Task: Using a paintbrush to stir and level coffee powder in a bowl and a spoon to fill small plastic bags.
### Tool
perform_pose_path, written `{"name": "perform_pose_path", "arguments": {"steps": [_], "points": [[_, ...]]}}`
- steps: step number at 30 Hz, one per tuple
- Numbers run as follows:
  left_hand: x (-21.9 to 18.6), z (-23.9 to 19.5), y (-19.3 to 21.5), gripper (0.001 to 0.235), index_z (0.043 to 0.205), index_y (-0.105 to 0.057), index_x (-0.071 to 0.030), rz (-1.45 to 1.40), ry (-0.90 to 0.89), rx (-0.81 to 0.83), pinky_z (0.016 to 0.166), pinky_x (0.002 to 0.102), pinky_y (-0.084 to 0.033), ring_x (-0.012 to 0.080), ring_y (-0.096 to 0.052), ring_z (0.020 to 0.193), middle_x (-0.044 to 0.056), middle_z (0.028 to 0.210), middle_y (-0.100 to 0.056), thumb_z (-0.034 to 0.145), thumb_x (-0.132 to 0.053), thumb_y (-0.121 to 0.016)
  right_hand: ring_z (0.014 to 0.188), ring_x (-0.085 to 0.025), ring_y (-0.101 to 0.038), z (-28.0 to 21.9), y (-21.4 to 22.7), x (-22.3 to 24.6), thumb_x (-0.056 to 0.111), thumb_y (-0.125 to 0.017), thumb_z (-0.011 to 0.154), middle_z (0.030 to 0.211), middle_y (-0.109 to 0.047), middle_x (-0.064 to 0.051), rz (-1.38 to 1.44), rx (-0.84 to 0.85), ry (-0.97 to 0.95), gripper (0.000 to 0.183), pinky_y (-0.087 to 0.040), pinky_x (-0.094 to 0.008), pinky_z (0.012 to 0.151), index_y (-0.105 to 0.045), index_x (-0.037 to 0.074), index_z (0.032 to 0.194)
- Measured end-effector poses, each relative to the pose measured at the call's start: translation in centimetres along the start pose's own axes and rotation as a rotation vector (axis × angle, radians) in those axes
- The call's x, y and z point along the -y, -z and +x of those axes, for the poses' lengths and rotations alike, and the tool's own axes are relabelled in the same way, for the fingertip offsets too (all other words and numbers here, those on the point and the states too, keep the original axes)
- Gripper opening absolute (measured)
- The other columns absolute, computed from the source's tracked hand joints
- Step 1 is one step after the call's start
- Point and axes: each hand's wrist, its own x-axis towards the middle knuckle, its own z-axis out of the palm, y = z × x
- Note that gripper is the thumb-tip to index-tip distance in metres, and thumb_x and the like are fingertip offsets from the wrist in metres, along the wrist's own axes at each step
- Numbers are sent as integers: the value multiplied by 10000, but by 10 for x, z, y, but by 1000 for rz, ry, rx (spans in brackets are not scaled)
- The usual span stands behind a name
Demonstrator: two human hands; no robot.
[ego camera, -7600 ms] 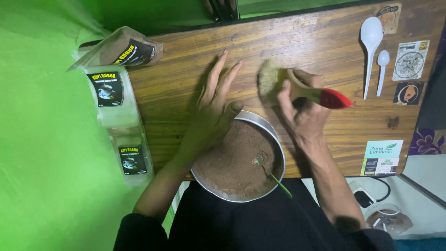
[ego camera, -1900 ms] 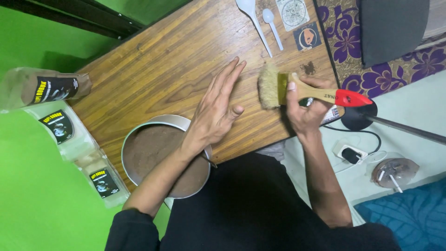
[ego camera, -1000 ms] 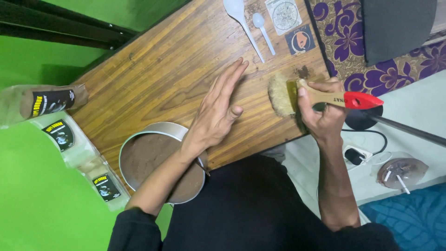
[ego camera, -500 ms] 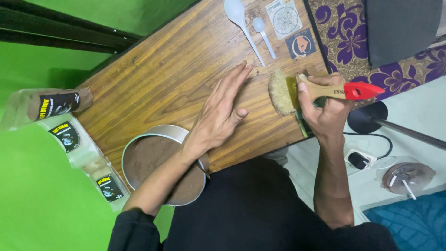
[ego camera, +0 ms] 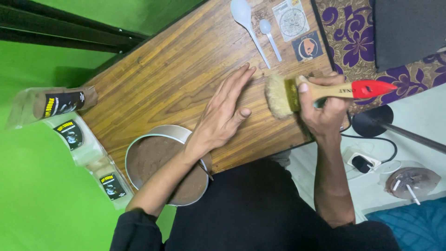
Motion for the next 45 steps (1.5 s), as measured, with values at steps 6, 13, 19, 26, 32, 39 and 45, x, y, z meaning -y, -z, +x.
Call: {"name": "perform_pose_path", "arguments": {"steps": [6,13,19,26,32,39,45], "points": [[-6,-4,1,757,1593,-256,-131,100,70,3,1278,605,-323,413,-363,1539,211,1652,-322,1064,-663,-158,584,-217,-491,21,15,23,-122,-685,1027,869,-643,-214,-153,69,-152,103,-397,-309,506,-643,-187,1094],[5,-14,1,779,1612,-310,-136,-15,8,-20,1193,650,-309,477,-348,1498,240,1591,-372,1046,-669,-262,718,-432,-668,-41,-25,21,55,-847,858,796,-659,-189,-70,65,39,191,-549,-406,684,-693,-12,951],[7,-26,17,752,1608,-315,-122,-33,1,-28,1171,658,-321,497,-361,1479,250,1589,-375,1067,-641,-252,774,-510,-644,-35,0,21,5,-795,941,834,-621,-273,-155,80,45,191,-534,-491,737,-643,-94,1002],[6,-41,29,775,1607,-321,-117,-33,16,-64,1176,647,-318,486,-372,1478,242,1597,-370,1058,-659,-251,727,-406,-667,-48,-63,31,45,-765,945,822,-639,-193,-59,21,62,160,-545,-394,686,-637,-39,993],[19,-48,42,775,1600,-327,-101,-34,12,-89,1173,645,-318,494,-375,1470,247,1598,-367,1058,-651,-254,754,-392,-683,-8,-34,53,10,-721,1028,883,-662,-220,-159,12,17,138,-549,-438,708,-630,-82,1077],[24,-39,64,785,1591,-338,-83,-16,-15,-115,1183,634,-315,500,-377,1469,255,1591,-371,1057,-655,-265,753,-436,-689,8,-101,49,-8,-766,941,846,-675,-229,-111,-88,36,134,-560,-459,738,-662,-49,1013],[29,-42,66,778,1581,-344,-66,-46,-6,-135,1191,623,-310,494,-375,1470,263,1584,-378,1060,-639,-268,905,-369,-740,-1,-53,52,81,-769,990,932,-691,-219,-286,-256,-92,193,-555,-382,835,-675,-49,1097]]}}
